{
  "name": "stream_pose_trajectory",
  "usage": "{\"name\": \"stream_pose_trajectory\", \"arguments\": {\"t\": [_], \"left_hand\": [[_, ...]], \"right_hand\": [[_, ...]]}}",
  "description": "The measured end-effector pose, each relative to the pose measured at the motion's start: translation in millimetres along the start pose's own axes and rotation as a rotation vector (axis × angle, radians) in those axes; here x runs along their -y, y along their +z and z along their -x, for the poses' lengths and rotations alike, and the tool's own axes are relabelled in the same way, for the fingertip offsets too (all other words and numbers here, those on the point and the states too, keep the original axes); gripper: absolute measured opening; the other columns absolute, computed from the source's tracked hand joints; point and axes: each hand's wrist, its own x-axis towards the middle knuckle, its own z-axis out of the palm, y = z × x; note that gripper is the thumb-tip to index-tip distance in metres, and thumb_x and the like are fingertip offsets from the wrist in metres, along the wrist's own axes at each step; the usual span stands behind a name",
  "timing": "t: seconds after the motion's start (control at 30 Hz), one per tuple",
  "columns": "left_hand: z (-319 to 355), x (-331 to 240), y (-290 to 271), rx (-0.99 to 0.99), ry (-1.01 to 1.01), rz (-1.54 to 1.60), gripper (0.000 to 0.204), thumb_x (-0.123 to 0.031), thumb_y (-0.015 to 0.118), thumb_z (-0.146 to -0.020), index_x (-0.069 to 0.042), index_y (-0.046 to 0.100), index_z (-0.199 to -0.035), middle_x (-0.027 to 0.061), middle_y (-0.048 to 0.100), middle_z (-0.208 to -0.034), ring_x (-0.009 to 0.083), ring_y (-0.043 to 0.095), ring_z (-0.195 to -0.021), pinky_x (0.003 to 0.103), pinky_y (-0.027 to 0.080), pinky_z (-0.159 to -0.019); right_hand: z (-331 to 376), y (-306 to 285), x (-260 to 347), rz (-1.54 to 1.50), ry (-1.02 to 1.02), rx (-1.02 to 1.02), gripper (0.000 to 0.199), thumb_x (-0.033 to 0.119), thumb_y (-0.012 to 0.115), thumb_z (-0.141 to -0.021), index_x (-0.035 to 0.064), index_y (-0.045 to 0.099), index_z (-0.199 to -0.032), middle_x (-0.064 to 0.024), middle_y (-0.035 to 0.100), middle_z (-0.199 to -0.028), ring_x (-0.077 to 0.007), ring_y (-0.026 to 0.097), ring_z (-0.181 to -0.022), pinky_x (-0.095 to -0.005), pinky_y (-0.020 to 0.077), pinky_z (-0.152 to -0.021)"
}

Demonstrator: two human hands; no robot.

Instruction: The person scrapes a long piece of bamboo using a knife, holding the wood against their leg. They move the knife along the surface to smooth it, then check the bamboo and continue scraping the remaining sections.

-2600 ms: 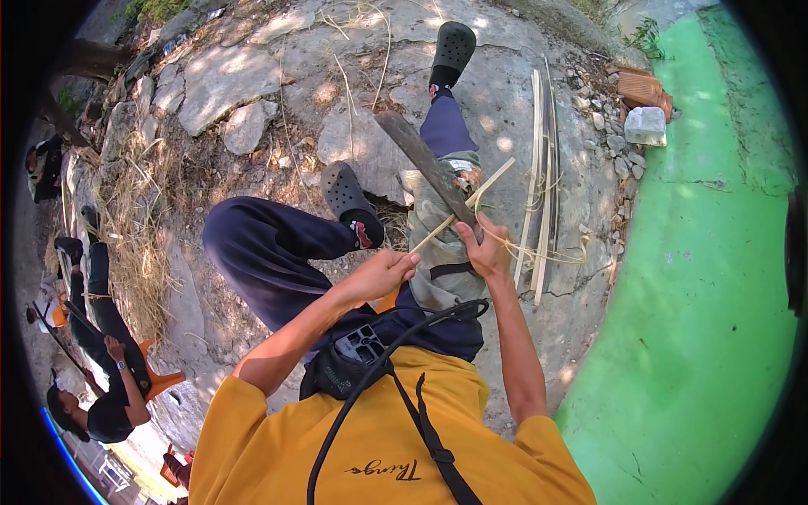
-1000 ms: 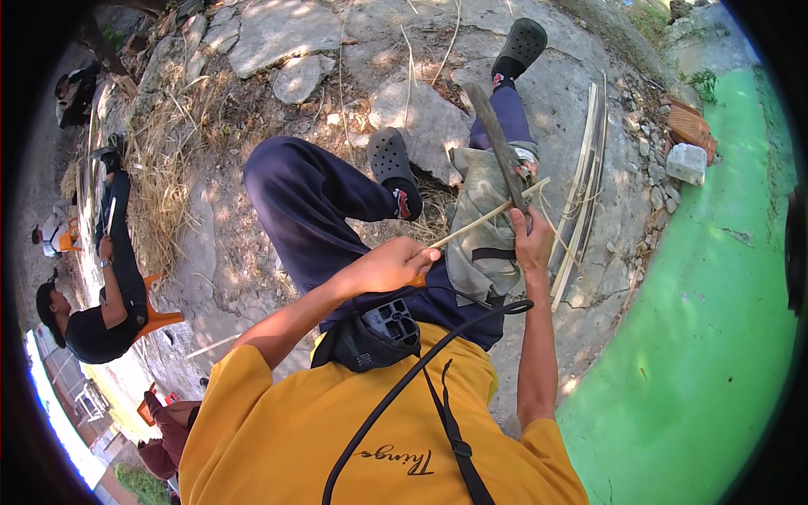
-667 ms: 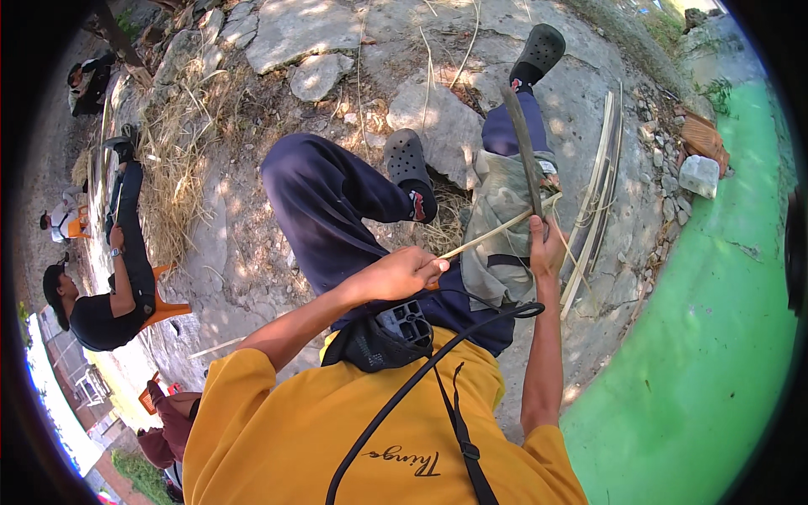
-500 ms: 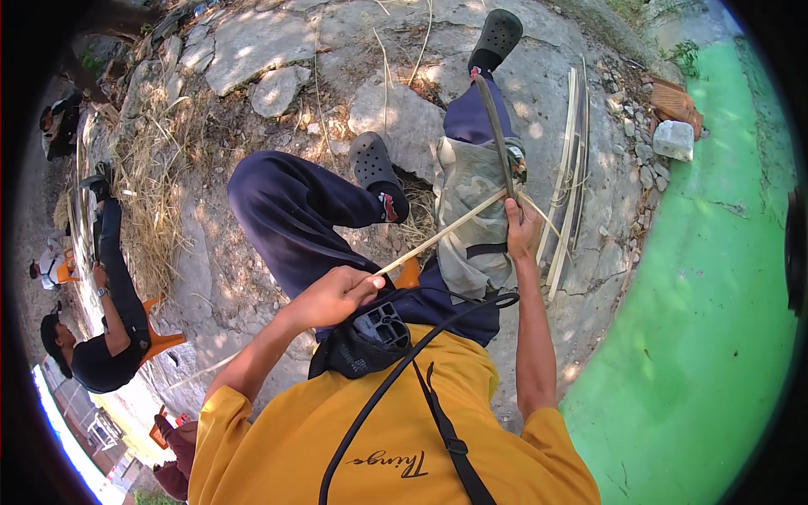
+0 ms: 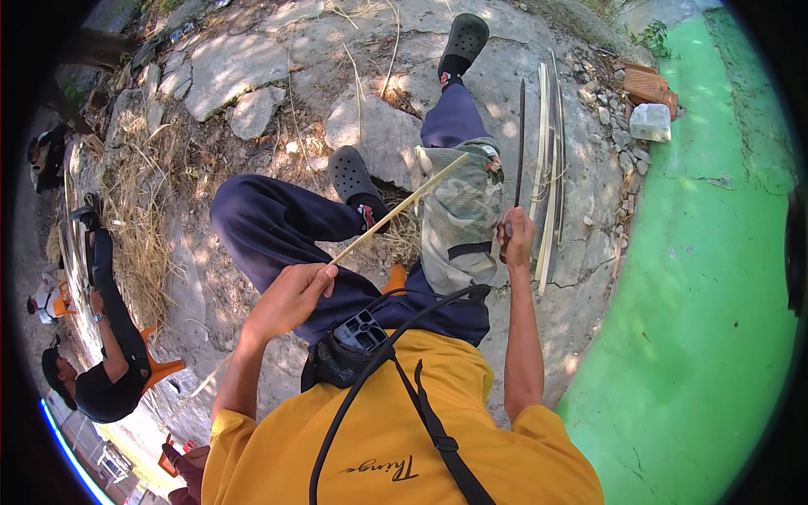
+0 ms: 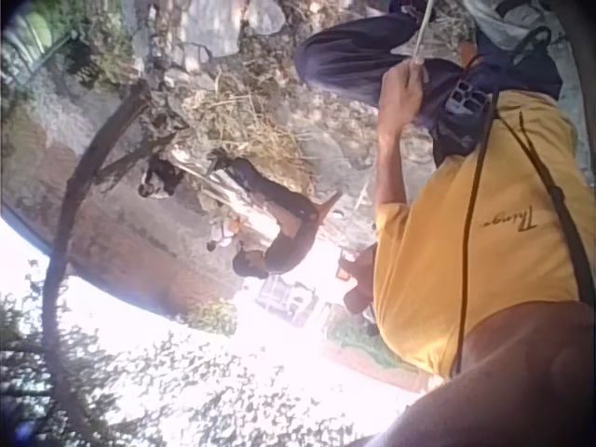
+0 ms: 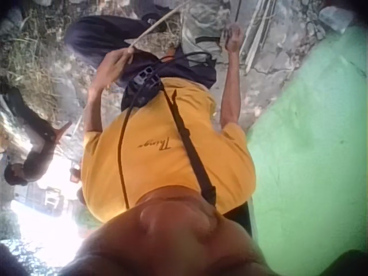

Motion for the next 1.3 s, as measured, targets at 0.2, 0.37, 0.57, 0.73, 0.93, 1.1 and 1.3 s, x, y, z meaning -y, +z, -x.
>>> {"name": "stream_pose_trajectory", "arguments": {"t": [0.2, 0.37, 0.57, 0.73, 0.93, 1.1, 1.3], "left_hand": [[-50, -16, 9, 0.061, 0.081, 0.073, 0.036, -0.035, 0.046, -0.115, 0.0, 0.054, -0.109, 0.0095, 0.054, -0.078, 0.0179, 0.051, -0.072, 0.038, 0.044, -0.07], [-126, -24, 53, 0.125, 0.141, 0.157, 0.034, -0.034, 0.048, -0.114, -0.001, 0.053, -0.109, 0.008, 0.054, -0.075, 0.0183, 0.051, -0.072, 0.038, 0.044, -0.07], [-174, -30, 90, -0.011, 0.29, 0.136, 0.03, -0.03, 0.056, -0.112, -0.002, 0.055, -0.103, 0.0007, 0.053, -0.081, 0.0071, 0.045, -0.075, 0.028, 0.041, -0.068], [-178, -30, 105, -0.094, 0.31, 0.148, 0.03, -0.027, 0.063, -0.109, 0.001, 0.058, -0.101, 0.003, 0.059, -0.085, 0.0056, 0.052, -0.076, 0.027, 0.045, -0.064], [-164, -36, 99, -0.053, 0.201, 0.376, 0.027, -0.023, 0.07, -0.103, 0.003, 0.063, -0.107, 0.0065, 0.066, -0.087, 0.0081, 0.063, -0.067, 0.027, 0.053, -0.053], [-126, -21, 68, -0.039, 0.185, 0.171, 0.033, -0.021, 0.076, -0.1, 0.002, 0.062, -0.118, 0.0079, 0.07, -0.104, 0.0139, 0.068, -0.092, 0.032, 0.056, -0.082], [-70, 8, 45, 0.031, -0.053, 0.204, 0.021, -0.016, 0.069, -0.104, 0.002, 0.064, -0.113, 0.0071, 0.07, -0.098, 0.0117, 0.068, -0.081, 0.028, 0.057, -0.072]], "right_hand": [[29, -29, -11, -0.253, 0.014, -0.257, 0.038, 0.038, 0.067, -0.106, 0.0025, 0.058, -0.097, -0.0005, 0.05, -0.069, -0.008, 0.049, -0.056, -0.0245, 0.0373, -0.047], [62, -36, -12, -0.195, 0.14, -0.288, 0.032, 0.035, 0.069, -0.104, 0.0054, 0.057, -0.101, 0.0013, 0.048, -0.07, -0.0071, 0.046, -0.056, -0.0238, 0.0377, -0.047], [83, -17, -6, -0.253, 0.165, -0.354, 0.029, 0.029, 0.073, -0.101, 0.0055, 0.056, -0.096, 0.0021, 0.049, -0.065, -0.0053, 0.044, -0.051, -0.0242, 0.0361, -0.045], [75, -3, 13, -0.209, 0.105, -0.28, 0.028, 0.027, 0.076, -0.098, 0.0074, 0.058, -0.092, 0.0035, 0.05, -0.065, -0.0045, 0.045, -0.053, -0.0232, 0.0355, -0.046], [42, 14, 50, 0.133, -0.047, -0.182, 0.034, 0.026, 0.082, -0.093, 0.0043, 0.058, -0.082, 0.0017, 0.054, -0.064, -0.0073, 0.052, -0.057, -0.0265, 0.04, -0.055], [25, 31, 71, 0.283, -0.144, -0.153, 0.036, 0.028, 0.085, -0.089, 0.0021, 0.061, -0.083, -0.0018, 0.057, -0.061, -0.0089, 0.052, -0.058, -0.0287, 0.0419, -0.057], [31, 42, 69, 0.313, -0.144, -0.09, 0.037, 0.03, 0.085, -0.088, 0.0011, 0.062, -0.084, -0.0028, 0.058, -0.061, -0.0095, 0.052, -0.057, -0.0312, 0.0408, -0.056]]}}
